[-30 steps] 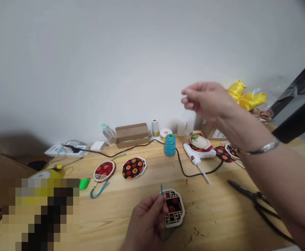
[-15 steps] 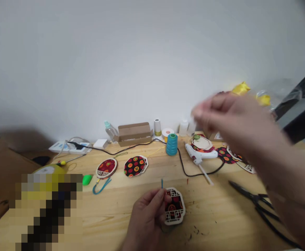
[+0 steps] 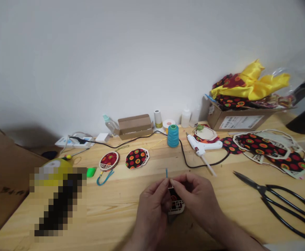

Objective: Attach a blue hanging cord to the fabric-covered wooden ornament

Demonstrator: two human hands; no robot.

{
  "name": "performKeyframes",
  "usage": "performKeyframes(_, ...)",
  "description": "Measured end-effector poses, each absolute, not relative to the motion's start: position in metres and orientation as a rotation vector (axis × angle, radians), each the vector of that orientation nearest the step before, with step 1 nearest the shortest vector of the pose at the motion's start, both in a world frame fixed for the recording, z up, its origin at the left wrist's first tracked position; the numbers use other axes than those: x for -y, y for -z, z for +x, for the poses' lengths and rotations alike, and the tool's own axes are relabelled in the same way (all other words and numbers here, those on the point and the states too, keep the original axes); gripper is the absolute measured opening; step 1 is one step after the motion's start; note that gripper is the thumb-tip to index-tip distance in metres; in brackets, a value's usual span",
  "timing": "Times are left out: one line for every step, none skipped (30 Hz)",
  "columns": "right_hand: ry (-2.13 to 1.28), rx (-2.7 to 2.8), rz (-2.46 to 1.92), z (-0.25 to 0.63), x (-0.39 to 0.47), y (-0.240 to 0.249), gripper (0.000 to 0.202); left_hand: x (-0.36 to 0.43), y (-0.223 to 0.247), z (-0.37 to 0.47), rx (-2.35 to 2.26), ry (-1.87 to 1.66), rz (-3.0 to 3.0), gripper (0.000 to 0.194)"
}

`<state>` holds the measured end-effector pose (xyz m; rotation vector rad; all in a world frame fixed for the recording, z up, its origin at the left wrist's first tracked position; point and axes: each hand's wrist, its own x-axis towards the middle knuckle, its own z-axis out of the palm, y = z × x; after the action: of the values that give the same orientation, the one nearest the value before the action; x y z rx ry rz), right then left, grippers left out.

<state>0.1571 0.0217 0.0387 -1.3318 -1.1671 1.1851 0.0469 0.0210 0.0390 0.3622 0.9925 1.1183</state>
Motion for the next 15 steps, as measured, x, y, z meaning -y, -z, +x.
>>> performKeyframes(-1.148, 1.208, -1.334, 0.1568, -0.0218, -0.0374, 0.014, -0.0212, -0.0403, 0.0475, -0.987, -1.11, 0.362, 0.014)
performKeyframes(-1.116, 1.247, -1.336, 0.1566, -0.0217, -0.0364, 0.014, -0.0213, -0.0417, 0.0479, -0.978, -1.102, 0.363, 0.014)
performKeyframes(-1.086, 1.283, -1.339, 0.1564, -0.0214, -0.036, 0.014, -0.0216, -0.043, 0.048, -0.97, -1.098, 0.366, 0.014)
performKeyframes(-1.061, 1.31, -1.342, 0.1563, -0.021, -0.0362, 0.014, -0.0219, -0.0442, 0.0479, -0.966, -1.099, 0.37, 0.015)
performKeyframes(-1.05, 1.328, -1.34, 0.1562, -0.0205, -0.0368, 0.014, -0.0222, -0.0452, 0.0477, -0.966, -1.102, 0.376, 0.015)
performKeyframes(-1.056, 1.343, -1.33, 0.1562, -0.02, -0.0377, 0.015, -0.0225, -0.0459, 0.0474, -0.971, -1.106, 0.381, 0.015)
performKeyframes(-1.072, 1.359, -1.315, 0.1563, -0.0196, -0.0388, 0.016, -0.0228, -0.0464, 0.047, -0.98, -1.11, 0.383, 0.015)
performKeyframes(-1.087, 1.373, -1.301, 0.1565, -0.0192, -0.0398, 0.017, -0.023, -0.0466, 0.0468, -0.985, -1.11, 0.383, 0.015)
performKeyframes(-1.095, 1.392, -1.291, 0.1567, -0.0189, -0.0406, 0.018, -0.0232, -0.0466, 0.0466, -0.986, -1.112, 0.381, 0.015)
performKeyframes(-1.084, 1.416, -1.287, 0.157, -0.0186, -0.0411, 0.018, -0.0233, -0.0465, 0.0464, -0.984, -1.111, 0.377, 0.015)
performKeyframes(-1.059, 1.445, -1.288, 0.1574, -0.0182, -0.0412, 0.018, -0.0234, -0.0461, 0.0463, -0.978, -1.11, 0.373, 0.015)
performKeyframes(-1.024, 1.476, -1.29, 0.1579, -0.0179, -0.0411, 0.017, -0.0234, -0.0457, 0.0463, -0.973, -1.112, 0.369, 0.015)
performKeyframes(-0.986, 1.509, -1.291, 0.1586, -0.0175, -0.0407, 0.017, -0.0234, -0.0452, 0.0461, -0.967, -1.11, 0.369, 0.014)
performKeyframes(-0.953, 1.545, -1.285, 0.1594, -0.0171, -0.0404, 0.016, -0.0233, -0.0446, 0.0459, -0.963, -1.104, 0.37, 0.014)
performKeyframes(-0.932, 1.582, -1.278, 0.1604, -0.0167, -0.0402, 0.017, -0.0232, -0.0441, 0.0457, -0.96, -1.097, 0.373, 0.014)
